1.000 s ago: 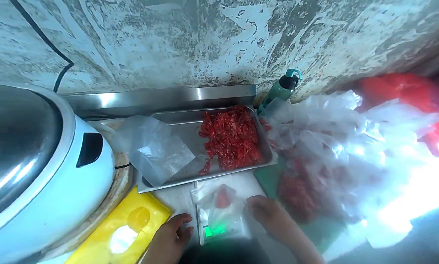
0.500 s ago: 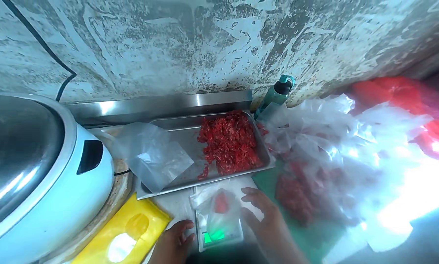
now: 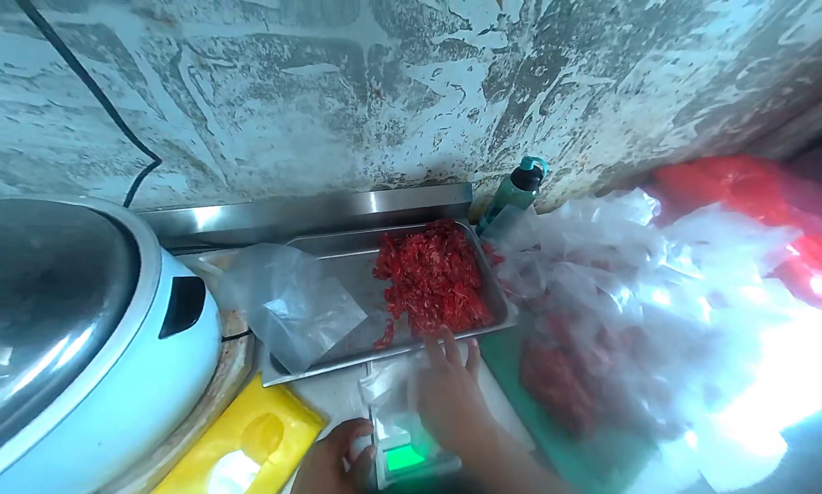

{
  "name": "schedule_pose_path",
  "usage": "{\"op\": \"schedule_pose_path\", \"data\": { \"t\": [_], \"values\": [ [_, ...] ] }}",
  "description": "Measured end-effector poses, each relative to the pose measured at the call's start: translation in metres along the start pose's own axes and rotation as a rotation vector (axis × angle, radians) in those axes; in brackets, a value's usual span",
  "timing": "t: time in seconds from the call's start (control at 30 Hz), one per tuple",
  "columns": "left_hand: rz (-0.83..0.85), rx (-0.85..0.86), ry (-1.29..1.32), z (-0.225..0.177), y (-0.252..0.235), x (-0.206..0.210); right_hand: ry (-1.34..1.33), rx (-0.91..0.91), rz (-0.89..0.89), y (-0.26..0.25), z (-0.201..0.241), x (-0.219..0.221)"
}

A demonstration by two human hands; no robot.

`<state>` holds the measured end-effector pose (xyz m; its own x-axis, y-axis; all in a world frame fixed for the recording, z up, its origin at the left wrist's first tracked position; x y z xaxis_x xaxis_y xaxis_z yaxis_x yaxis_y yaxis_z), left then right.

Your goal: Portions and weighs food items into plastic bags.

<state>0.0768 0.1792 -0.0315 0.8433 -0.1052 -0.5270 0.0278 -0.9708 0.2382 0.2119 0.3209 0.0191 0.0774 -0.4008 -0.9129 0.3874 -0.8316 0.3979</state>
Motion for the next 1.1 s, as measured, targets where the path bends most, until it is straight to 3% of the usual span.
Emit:
{"op": "schedule_pose_path", "data": {
  "t": [0.23,0.47,0.63,0.8,1.0,1.1],
  "values": [
    [-0.174,0.143,0.069,-0.018,0.005,-0.022,-0.434,-0.096,0.032,0.03,-0.027,-0.049],
    [-0.355,0.52,0.076,-0.119,-0.002,-0.038,-0.754,-0.255,-0.005,0.06,-0.034,-0.087],
    [-0.332,0.589,0.142,-0.143,-0.016,-0.031,-0.905,-0.325,-0.026,0.071,-0.034,-0.094],
    [-0.264,0.492,0.247,-0.14,-0.026,-0.028,-1.037,-0.391,-0.109,0.082,-0.04,-0.102],
    [-0.259,0.575,0.513,-0.152,-0.03,-0.034,-1.299,-0.459,-0.084,0.083,-0.038,-0.104],
    [-0.216,0.578,0.588,-0.156,-0.03,-0.04,-1.453,-0.448,0.013,0.078,-0.037,-0.094]
  ]
}}
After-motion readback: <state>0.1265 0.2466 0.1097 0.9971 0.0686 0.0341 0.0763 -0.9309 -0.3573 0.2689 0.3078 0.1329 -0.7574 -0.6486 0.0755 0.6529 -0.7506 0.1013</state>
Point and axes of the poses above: each hand's wrist, its own y-axis away from the middle knuckle, its own x-axis out of the palm, z = x × y, the point moved 10 cm from there along -y, towards the middle knuckle, and after that the axes turned 11 degrees about x, right-handed, at the moved point
